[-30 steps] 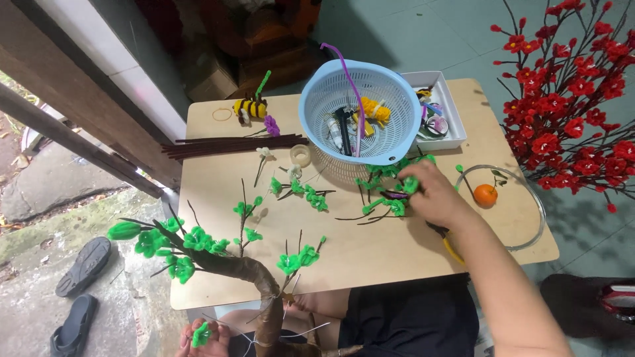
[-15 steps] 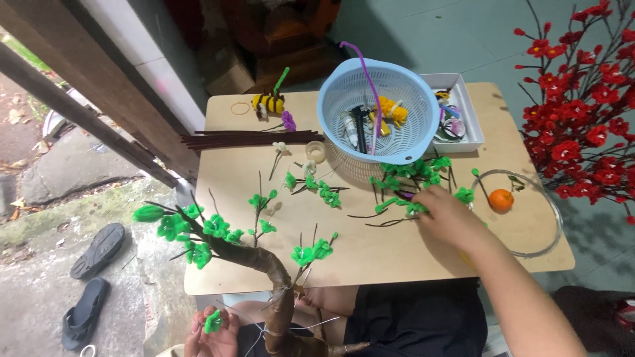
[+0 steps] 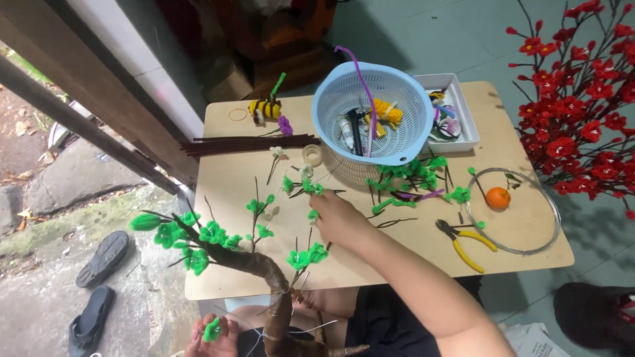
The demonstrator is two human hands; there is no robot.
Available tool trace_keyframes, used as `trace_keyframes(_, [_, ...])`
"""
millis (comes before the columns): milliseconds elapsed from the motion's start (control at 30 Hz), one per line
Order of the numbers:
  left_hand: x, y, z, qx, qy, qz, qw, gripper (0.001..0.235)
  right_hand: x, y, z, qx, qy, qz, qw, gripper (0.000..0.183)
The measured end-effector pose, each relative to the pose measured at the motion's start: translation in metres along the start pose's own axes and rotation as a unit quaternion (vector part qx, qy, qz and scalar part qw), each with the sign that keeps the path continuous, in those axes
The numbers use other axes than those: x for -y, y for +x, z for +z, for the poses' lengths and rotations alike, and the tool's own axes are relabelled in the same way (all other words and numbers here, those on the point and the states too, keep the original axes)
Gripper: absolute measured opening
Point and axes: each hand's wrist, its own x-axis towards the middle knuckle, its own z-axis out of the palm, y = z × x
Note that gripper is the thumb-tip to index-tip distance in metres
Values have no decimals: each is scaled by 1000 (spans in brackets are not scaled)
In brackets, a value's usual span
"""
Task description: The person is manually assembling an artificial tree by attaching green plastic leaf clusters to a brown branch structure.
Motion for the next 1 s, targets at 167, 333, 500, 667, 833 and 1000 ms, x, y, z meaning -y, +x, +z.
trace_keyframes(167, [-6,11,-33,107,-105,-39,988,4,6,-7,-12,-14,81,-17,996,73])
trace_keyframes(333, [0,6,13,1,-1,-30,1000,4,-36,-12,-19,-76,88,-48,992,43])
trace_keyframes(500, [-1,6,7,1,-3,-31,1000,5,-44,-8,-14,-120,40,-74,989,42])
trace_keyframes(667, [-1,6,0,-12,2,-18,1000,7,-45,11,26,-103,-50,-124,986,40])
trace_keyframes(833, [-4,13,-25,63,-69,-42,995,6,-62,28,69,-191,-135,-142,962,24])
trace_keyframes(1000, [-6,19,-39,82,-82,-53,992,6,-45,8,41,-116,-64,-86,987,31])
